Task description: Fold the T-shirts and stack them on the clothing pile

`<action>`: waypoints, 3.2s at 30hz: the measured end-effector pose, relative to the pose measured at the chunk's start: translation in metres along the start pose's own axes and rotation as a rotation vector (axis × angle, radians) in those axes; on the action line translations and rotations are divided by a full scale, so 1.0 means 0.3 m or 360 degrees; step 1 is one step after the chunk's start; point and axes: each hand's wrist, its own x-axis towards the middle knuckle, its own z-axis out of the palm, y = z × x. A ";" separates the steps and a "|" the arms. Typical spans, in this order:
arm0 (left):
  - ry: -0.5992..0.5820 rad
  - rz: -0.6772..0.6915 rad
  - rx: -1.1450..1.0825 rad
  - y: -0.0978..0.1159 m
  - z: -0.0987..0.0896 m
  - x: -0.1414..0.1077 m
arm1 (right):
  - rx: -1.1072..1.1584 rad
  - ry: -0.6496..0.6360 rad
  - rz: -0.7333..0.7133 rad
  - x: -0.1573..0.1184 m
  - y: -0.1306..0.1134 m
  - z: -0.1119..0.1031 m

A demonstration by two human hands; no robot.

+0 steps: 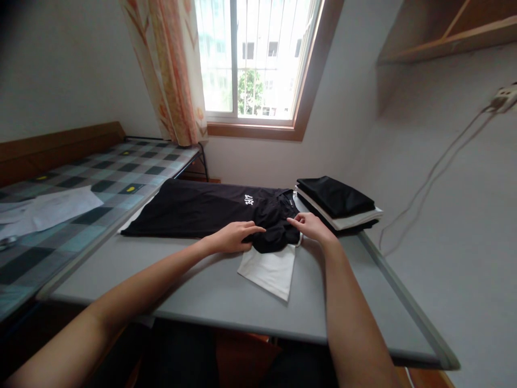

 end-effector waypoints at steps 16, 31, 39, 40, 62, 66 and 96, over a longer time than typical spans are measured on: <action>0.0313 -0.0009 -0.0204 0.020 0.059 -0.032 | 0.0814 -0.0358 -0.0098 -0.063 -0.090 -0.061; 0.0515 -0.0603 -0.0598 0.008 0.092 -0.021 | 0.0478 -0.0106 -0.0137 0.024 -0.021 0.067; 0.0443 -0.0409 -0.0307 0.047 0.054 -0.038 | 0.0518 -0.0126 -0.0080 0.018 -0.038 0.051; 0.0475 -0.0403 -0.0310 0.047 0.051 -0.038 | 0.0622 -0.0086 -0.0119 0.010 -0.044 0.039; 0.0255 -0.0271 -0.0831 0.009 -0.006 -0.036 | 0.1094 -0.0558 -0.0170 -0.024 -0.066 0.019; 0.0744 -0.0903 -0.1406 -0.032 0.008 -0.010 | 0.1068 0.0323 -0.0198 0.028 -0.061 0.081; 0.0377 -0.0851 -0.0344 -0.045 -0.010 -0.052 | -0.0006 0.0256 0.0059 0.023 -0.005 0.064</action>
